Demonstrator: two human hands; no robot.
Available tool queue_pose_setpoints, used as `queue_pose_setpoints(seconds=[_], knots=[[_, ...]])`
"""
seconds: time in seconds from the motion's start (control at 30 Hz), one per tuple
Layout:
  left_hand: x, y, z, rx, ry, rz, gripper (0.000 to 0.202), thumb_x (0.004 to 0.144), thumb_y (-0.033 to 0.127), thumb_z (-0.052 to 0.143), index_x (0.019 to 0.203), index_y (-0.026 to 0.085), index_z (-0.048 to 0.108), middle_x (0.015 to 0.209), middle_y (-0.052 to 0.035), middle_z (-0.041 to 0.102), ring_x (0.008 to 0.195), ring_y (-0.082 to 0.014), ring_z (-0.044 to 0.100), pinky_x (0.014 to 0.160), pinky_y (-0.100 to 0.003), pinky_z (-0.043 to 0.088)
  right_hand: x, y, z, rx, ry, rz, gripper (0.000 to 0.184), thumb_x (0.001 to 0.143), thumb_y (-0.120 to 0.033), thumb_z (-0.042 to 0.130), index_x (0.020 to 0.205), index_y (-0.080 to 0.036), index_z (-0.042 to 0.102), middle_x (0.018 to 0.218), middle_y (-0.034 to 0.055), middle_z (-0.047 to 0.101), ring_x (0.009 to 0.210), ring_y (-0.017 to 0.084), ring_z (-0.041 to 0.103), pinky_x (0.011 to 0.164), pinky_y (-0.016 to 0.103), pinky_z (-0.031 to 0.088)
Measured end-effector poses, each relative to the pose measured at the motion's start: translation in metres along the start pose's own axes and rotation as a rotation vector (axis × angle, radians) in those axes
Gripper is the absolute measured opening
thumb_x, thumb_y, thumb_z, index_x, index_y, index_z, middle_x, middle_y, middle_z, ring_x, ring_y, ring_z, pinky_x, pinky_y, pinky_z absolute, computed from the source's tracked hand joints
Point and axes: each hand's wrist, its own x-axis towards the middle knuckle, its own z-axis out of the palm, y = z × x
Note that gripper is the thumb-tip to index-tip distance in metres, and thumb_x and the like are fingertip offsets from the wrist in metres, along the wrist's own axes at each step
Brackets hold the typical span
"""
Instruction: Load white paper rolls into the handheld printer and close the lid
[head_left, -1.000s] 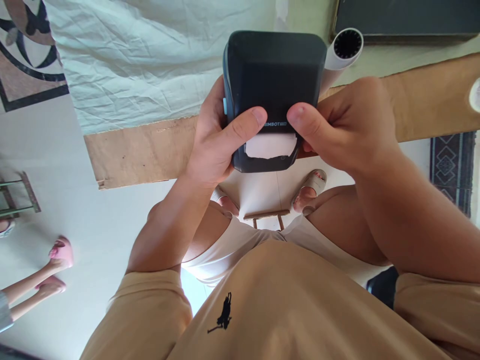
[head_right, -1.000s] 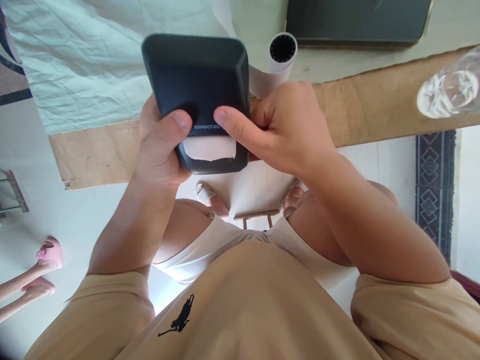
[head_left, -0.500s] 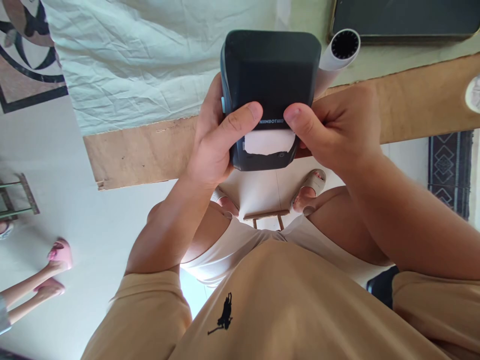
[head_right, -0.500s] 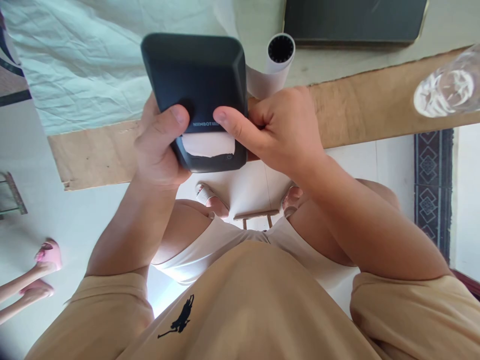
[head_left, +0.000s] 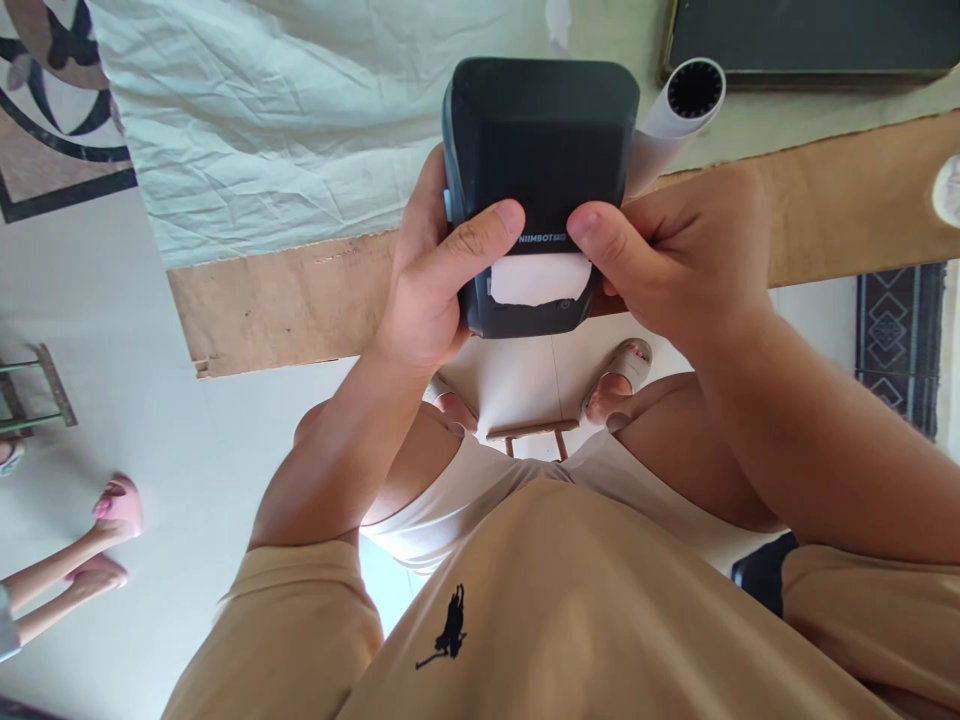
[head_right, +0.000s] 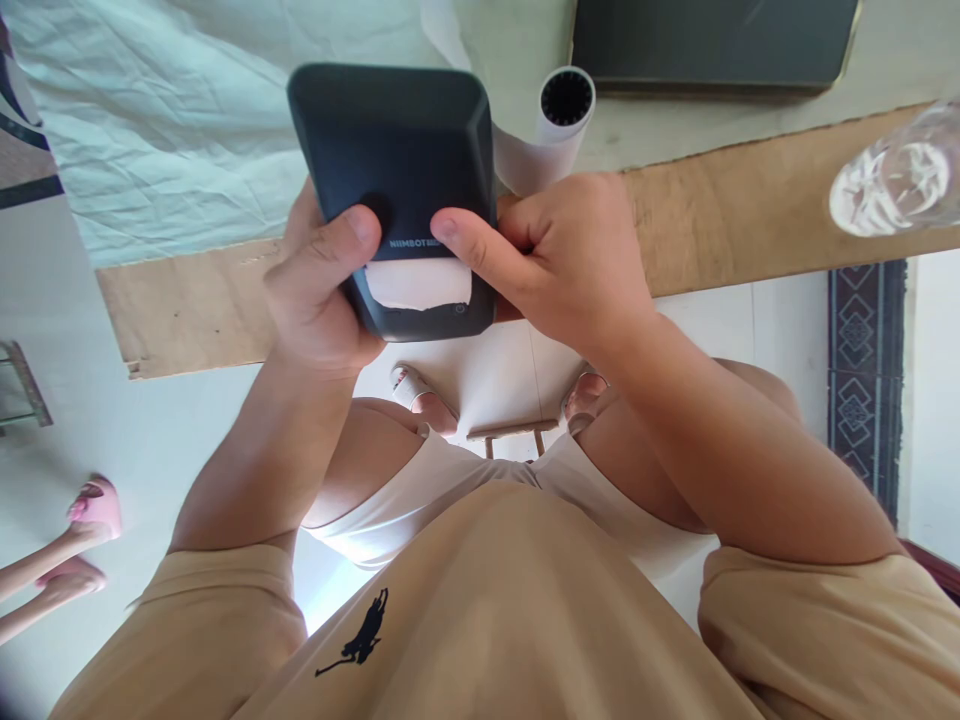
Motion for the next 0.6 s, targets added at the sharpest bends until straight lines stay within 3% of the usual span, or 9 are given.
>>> queue_pose_setpoints(seconds=[0.23, 0.4, 0.6], knots=[[-0.002, -0.0004, 0.0096, 0.044, 0.109, 0.059, 0.014, 0.074, 0.026, 0.053, 0.088, 0.023, 0.049, 0.08, -0.0018, 0.052, 0.073, -0.0126, 0.054, 0.063, -0.027, 0.045, -0.001, -0.0026, -0.0025, 0.035, -0.014, -0.022, 0.068, 0.067, -0.067, 0.036, 0.041, -0.005, 0.042, 0.04, 0.0029, 0.041, 0.039, -0.003, 0.035, 0.036, 0.014, 0.016], [-0.0031, 0.0003, 0.0111, 0.07, 0.11, 0.073, 0.015, 0.073, 0.025, 0.055, 0.087, 0.024, 0.049, 0.077, -0.0015, 0.052, 0.071, -0.0113, 0.052, 0.062, -0.025, 0.043, -0.0021, -0.0038, -0.0033, 0.058, -0.017, -0.059, 0.063, 0.066, -0.063, 0.041, 0.042, -0.006, 0.046, 0.039, 0.0025, 0.041, 0.037, -0.005, 0.031, 0.036, 0.013, 0.016], [-0.0002, -0.0004, 0.0038, 0.003, 0.042, 0.06, 0.025, 0.066, 0.025, 0.062, 0.088, 0.022, 0.051, 0.072, -0.0003, 0.053, 0.067, -0.0104, 0.052, 0.056, -0.024, 0.041, -0.0006, -0.0033, -0.0001, 0.029, -0.009, -0.055, 0.068, 0.065, -0.068, 0.037, 0.04, -0.005, 0.035, 0.038, 0.0013, 0.03, 0.039, -0.007, 0.019, 0.039, 0.014, 0.011]])
